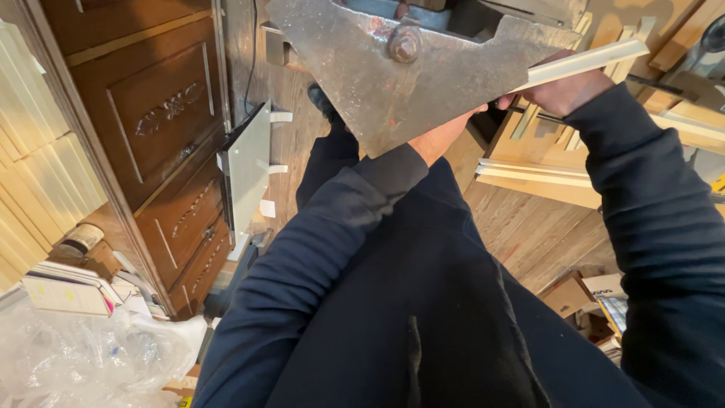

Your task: Joining wooden frame segments together using a V-nailer machine.

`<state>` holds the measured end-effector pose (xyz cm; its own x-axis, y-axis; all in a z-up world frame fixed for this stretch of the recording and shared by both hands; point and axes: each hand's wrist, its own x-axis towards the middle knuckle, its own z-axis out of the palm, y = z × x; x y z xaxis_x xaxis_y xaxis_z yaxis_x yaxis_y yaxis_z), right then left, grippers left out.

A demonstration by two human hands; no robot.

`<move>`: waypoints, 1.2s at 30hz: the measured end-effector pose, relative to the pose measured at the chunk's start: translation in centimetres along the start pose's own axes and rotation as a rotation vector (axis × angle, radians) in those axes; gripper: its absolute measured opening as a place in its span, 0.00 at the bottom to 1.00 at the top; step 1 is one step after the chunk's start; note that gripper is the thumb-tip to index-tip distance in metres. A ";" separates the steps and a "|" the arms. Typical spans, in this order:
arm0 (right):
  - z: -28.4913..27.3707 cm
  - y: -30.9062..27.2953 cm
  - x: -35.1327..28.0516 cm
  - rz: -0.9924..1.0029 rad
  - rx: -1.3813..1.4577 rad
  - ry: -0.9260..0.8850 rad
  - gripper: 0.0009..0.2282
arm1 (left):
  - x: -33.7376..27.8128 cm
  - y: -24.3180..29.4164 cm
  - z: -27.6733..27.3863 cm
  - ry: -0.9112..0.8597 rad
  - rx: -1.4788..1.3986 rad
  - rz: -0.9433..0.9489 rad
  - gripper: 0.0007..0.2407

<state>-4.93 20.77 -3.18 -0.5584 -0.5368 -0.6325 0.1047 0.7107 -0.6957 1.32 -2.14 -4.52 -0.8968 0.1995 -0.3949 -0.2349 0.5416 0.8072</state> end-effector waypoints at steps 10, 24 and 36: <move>0.8 0.9 0.3 0.044 0.100 -0.022 0.09 | 0.0 -4.5 5.6 -0.046 0.194 0.008 0.13; 2.0 -0.2 1.7 0.066 0.345 -0.039 0.08 | -0.6 -2.5 2.6 -0.116 0.391 0.108 0.14; 2.6 3.3 1.9 0.052 0.244 -0.075 0.11 | -0.8 -4.0 3.5 -0.264 -0.546 -0.291 0.21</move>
<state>-3.51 20.93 -7.61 -0.4852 -0.5413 -0.6867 0.3321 0.6124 -0.7174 4.25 -1.57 -8.97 -0.6625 0.3387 -0.6681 -0.6715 0.1268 0.7301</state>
